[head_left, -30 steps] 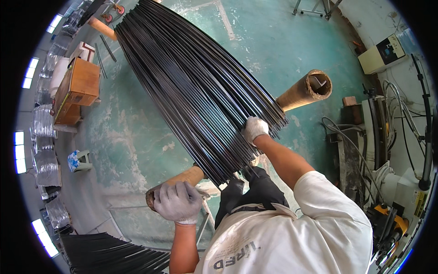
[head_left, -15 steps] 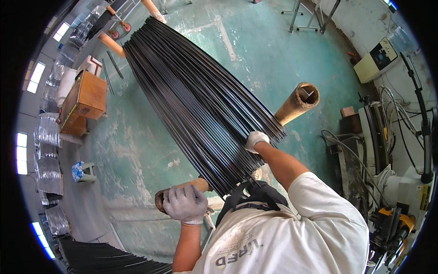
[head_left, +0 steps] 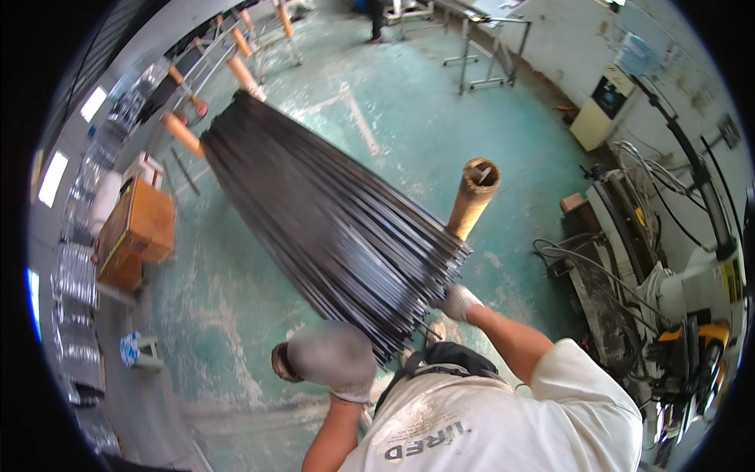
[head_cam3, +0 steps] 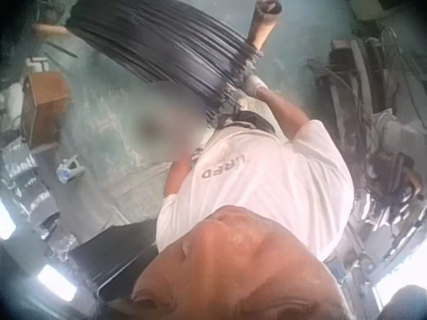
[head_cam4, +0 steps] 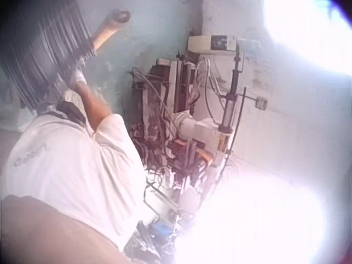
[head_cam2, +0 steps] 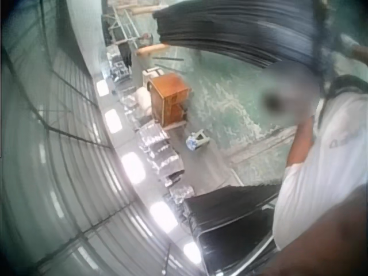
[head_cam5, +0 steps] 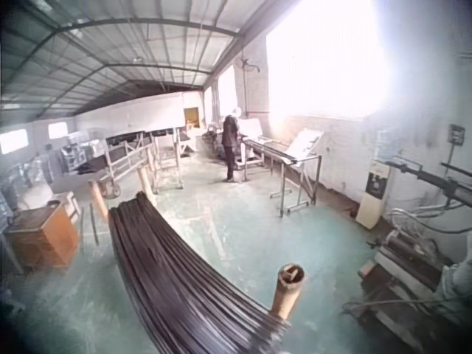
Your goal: The person measures and marks metal rods on a wooden workbench, then uses a manual bending machine to bend the rods into U-shapes. The person repeatedly loads rods into the machine, operates the lever, and stacks the finished bent rods on a nearby rack.
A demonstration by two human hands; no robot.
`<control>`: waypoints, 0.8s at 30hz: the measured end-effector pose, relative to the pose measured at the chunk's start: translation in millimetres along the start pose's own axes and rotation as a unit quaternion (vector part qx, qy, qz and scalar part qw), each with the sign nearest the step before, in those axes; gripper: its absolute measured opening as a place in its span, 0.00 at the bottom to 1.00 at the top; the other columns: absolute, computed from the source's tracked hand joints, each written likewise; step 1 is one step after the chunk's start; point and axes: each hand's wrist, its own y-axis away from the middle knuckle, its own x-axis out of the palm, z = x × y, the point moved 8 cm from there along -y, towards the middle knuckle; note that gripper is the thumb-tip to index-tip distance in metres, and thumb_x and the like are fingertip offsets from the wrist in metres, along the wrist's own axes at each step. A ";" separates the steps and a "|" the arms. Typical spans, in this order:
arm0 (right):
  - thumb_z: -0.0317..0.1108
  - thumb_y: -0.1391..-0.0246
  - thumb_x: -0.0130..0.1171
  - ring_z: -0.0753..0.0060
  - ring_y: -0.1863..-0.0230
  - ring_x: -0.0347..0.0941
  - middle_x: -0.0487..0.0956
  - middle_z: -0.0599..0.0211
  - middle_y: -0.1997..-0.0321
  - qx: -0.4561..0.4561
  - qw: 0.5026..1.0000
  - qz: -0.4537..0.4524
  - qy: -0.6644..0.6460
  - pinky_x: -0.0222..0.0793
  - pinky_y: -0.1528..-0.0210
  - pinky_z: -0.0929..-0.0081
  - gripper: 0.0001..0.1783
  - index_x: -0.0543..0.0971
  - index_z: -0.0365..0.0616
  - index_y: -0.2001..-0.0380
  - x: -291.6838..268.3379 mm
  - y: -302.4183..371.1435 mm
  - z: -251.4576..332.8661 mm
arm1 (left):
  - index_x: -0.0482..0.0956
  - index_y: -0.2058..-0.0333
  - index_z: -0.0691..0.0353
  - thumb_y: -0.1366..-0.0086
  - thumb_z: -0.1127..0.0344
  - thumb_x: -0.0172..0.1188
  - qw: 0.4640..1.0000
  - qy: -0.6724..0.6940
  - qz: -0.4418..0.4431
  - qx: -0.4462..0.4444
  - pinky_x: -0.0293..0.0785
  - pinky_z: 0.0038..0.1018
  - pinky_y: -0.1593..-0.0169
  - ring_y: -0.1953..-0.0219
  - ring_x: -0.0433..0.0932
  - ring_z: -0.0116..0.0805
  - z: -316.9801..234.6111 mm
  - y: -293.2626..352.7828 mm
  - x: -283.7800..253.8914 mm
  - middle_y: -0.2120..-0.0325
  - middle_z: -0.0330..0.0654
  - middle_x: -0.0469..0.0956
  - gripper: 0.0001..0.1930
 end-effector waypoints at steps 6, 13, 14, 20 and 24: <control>0.63 0.32 0.70 0.41 0.48 0.90 0.92 0.44 0.53 0.225 0.974 0.034 0.021 0.83 0.44 0.49 0.30 0.90 0.45 0.49 -5.8 280.5 -117.3 | 0.85 0.59 0.60 0.24 0.70 0.67 0.557 0.627 0.196 -0.508 0.79 0.25 0.55 0.63 0.81 0.26 -4.4 163.8 247.9 0.68 0.33 0.82 0.02; 0.68 0.43 0.77 0.43 0.54 0.90 0.91 0.50 0.61 0.377 0.919 -0.039 0.103 0.85 0.48 0.51 0.30 0.92 0.50 0.63 35.2 554.0 -204.5 | 0.80 0.52 0.55 0.11 0.52 0.54 0.151 0.741 0.250 -0.605 0.82 0.47 0.46 0.59 0.83 0.43 -88.6 157.3 315.2 0.61 0.40 0.84 0.14; 0.67 0.44 0.78 0.43 0.55 0.90 0.91 0.49 0.62 0.386 0.913 -0.099 0.089 0.84 0.49 0.50 0.30 0.91 0.49 0.65 36.7 560.3 -202.4 | 0.81 0.56 0.55 0.12 0.55 0.54 0.161 0.723 0.254 -0.622 0.82 0.46 0.48 0.62 0.82 0.42 -105.7 152.6 298.1 0.64 0.41 0.83 0.13; 0.40 0.53 0.72 0.41 0.63 0.85 0.85 0.53 0.71 0.316 0.862 -0.356 0.174 0.79 0.56 0.45 0.09 0.82 0.51 0.77 14.3 556.6 -246.2 | 0.76 0.60 0.62 0.16 0.65 0.53 0.204 0.710 0.274 -0.616 0.81 0.45 0.50 0.65 0.75 0.42 -160.7 125.5 262.6 0.68 0.43 0.77 0.10; 0.33 0.55 0.68 0.42 0.58 0.82 0.84 0.50 0.66 0.345 0.836 -0.390 0.173 0.76 0.51 0.46 0.07 0.80 0.47 0.72 8.2 623.8 -357.8 | 0.82 0.59 0.61 0.16 0.61 0.59 0.192 0.738 0.354 -0.542 0.77 0.52 0.43 0.65 0.76 0.42 -280.8 97.6 193.7 0.65 0.44 0.81 0.12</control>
